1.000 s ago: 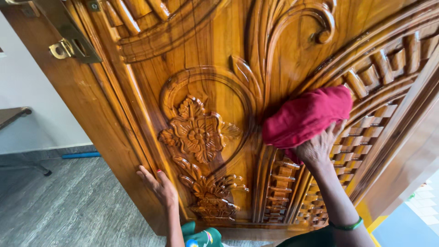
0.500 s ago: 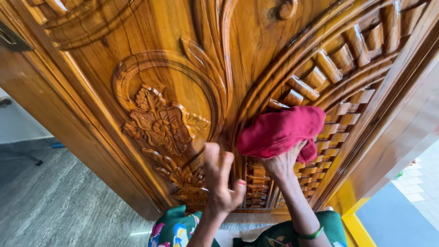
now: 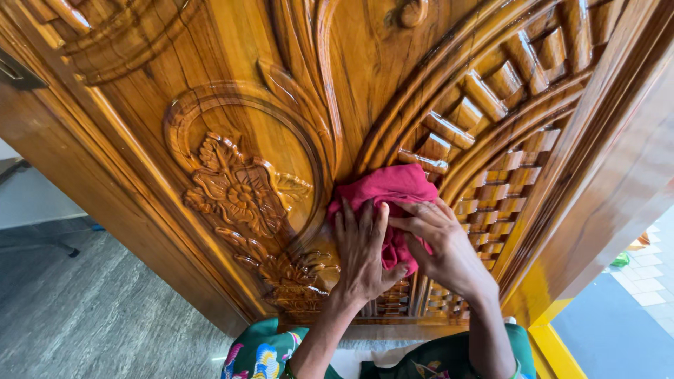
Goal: The person wipes a large, ornately carved wooden door with a red cloth. They systematically clean the surface, focusing on the intricate carvings and flat panels.
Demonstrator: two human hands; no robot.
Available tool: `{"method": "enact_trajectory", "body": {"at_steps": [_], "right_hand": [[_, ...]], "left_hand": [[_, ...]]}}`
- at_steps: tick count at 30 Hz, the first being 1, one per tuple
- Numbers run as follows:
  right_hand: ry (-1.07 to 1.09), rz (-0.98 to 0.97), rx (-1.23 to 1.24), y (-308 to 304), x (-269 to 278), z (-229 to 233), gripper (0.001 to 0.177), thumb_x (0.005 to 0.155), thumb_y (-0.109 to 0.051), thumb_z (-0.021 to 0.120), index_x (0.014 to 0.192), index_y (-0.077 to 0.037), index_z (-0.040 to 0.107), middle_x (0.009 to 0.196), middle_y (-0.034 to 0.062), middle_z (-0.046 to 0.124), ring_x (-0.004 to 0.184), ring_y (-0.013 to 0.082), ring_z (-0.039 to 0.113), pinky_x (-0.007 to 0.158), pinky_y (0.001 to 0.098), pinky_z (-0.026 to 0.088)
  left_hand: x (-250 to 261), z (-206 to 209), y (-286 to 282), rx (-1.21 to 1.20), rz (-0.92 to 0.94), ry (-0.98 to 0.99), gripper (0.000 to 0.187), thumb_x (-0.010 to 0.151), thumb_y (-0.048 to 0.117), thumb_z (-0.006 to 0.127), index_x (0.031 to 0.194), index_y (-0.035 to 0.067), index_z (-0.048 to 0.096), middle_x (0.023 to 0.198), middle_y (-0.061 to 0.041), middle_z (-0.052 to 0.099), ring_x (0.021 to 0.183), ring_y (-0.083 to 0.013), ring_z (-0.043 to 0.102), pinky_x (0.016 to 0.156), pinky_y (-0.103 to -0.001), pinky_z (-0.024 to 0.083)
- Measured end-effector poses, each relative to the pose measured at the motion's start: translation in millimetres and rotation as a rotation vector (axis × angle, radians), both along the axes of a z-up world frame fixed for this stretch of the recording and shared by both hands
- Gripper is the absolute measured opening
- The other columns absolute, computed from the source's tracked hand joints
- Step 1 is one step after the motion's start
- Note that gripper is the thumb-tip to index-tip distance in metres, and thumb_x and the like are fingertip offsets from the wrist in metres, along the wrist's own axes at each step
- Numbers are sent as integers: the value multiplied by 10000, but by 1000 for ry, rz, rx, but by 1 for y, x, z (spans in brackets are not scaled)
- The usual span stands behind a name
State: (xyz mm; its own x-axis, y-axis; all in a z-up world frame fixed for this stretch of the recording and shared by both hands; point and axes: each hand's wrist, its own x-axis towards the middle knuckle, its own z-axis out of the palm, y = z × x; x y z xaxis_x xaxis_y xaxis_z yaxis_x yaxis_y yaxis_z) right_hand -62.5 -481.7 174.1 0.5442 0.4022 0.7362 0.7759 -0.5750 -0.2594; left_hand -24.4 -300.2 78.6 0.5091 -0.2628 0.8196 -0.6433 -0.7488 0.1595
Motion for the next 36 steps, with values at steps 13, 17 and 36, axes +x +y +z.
{"method": "enact_trajectory", "body": {"at_steps": [13, 17, 36], "right_hand": [[597, -413, -128, -31, 36, -29, 255, 894, -281, 753, 863, -28, 756, 711, 174, 720, 639, 307, 722, 660, 437, 567], [529, -243, 80, -8, 33, -27, 243, 887, -228, 731, 959, 4, 715, 772, 212, 730, 656, 316, 727, 651, 428, 568], [-421, -541, 534, -4, 26, -18, 57, 1057, -83, 751, 1082, -41, 721, 1147, 111, 741, 1103, 251, 668, 1001, 366, 503]], "left_hand": [[40, -46, -26, 170, 242, 12, 695, 786, 534, 775, 1399, 264, 586, 1412, -209, 520, 1403, -597, 311, 1119, -833, 52], [57, -34, 6, 107, 281, -157, 549, 842, 291, 756, 1373, 292, 615, 1439, -214, 524, 1372, -526, 418, 1143, -836, 38], [86, 156, 154, -469, 579, -412, 886, 972, 512, 701, 1663, 95, 337, 1763, -228, 122, 1622, -511, 39, 1287, -734, 56]]}}
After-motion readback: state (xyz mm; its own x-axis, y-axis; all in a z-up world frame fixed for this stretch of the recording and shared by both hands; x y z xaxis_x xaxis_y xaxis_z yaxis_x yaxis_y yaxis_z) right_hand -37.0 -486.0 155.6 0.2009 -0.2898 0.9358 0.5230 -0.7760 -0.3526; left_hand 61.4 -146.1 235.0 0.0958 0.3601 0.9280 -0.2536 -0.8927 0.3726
